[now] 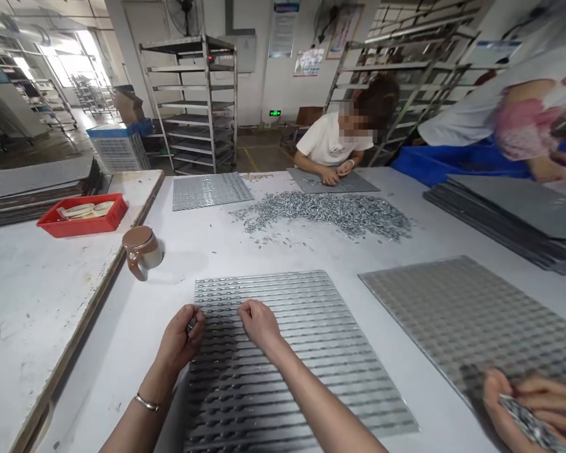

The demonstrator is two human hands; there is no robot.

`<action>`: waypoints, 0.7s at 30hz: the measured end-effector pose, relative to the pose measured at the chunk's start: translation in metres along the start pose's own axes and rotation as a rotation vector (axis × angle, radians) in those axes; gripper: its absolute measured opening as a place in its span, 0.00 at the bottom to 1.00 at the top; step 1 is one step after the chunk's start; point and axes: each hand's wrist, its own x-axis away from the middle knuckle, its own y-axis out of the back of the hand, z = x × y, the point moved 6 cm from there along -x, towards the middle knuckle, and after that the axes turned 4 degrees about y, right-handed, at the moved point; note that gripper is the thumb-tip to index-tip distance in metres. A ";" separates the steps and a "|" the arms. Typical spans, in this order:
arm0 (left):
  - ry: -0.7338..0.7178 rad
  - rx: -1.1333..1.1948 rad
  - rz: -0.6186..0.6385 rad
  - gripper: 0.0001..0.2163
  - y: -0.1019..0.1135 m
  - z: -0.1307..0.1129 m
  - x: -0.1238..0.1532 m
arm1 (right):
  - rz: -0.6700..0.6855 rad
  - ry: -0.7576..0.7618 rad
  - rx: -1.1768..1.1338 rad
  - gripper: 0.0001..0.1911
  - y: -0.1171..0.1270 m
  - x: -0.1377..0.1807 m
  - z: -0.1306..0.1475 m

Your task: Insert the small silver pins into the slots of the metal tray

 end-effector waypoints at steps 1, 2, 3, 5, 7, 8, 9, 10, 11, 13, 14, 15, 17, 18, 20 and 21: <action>0.016 0.005 0.024 0.20 -0.001 0.002 0.000 | 0.000 -0.003 0.016 0.11 0.000 0.000 0.000; 0.032 0.015 0.041 0.20 -0.002 0.004 -0.001 | 0.001 -0.005 0.040 0.11 -0.001 0.001 0.000; 0.055 0.026 0.051 0.19 -0.003 0.006 -0.001 | 0.003 -0.008 0.070 0.11 -0.002 0.001 0.001; 0.084 0.049 0.057 0.18 -0.003 0.009 -0.001 | 0.009 -0.026 0.124 0.10 -0.003 0.000 0.002; 0.093 0.061 0.060 0.18 -0.004 0.011 -0.001 | 0.011 -0.063 0.134 0.06 -0.003 -0.002 0.001; 0.097 0.060 0.064 0.18 -0.005 0.013 -0.001 | 0.005 -0.081 0.118 0.04 -0.002 -0.001 0.001; 0.102 0.053 0.067 0.18 -0.006 0.015 -0.001 | -0.005 -0.092 0.089 0.04 0.000 -0.001 0.003; 0.107 0.039 0.068 0.19 -0.007 0.016 0.000 | -0.024 -0.087 0.050 0.05 0.003 0.001 0.007; 0.112 0.018 0.068 0.20 -0.009 0.018 0.002 | -0.047 -0.057 0.007 0.05 0.008 0.004 0.013; 0.108 -0.040 0.072 0.22 -0.014 0.020 0.006 | -0.070 0.084 -0.069 0.05 0.017 0.011 0.036; 0.100 -0.076 0.074 0.24 -0.017 0.020 0.009 | -0.058 0.187 -0.086 0.07 0.020 0.017 0.051; 0.094 -0.112 0.073 0.25 -0.020 0.021 0.012 | -0.022 0.294 -0.082 0.09 0.022 0.023 0.066; 0.100 -0.182 0.061 0.28 -0.023 0.023 0.018 | 0.078 0.447 -0.024 0.09 0.020 0.036 0.092; 0.111 -0.211 0.054 0.28 -0.024 0.025 0.020 | 0.119 0.481 0.017 0.09 0.018 0.041 0.100; 0.140 -0.252 0.048 0.29 -0.024 0.031 0.024 | 0.155 0.481 0.088 0.09 0.014 0.047 0.106; 0.148 -0.265 0.051 0.30 -0.024 0.033 0.025 | 0.152 0.467 0.106 0.09 0.013 0.049 0.106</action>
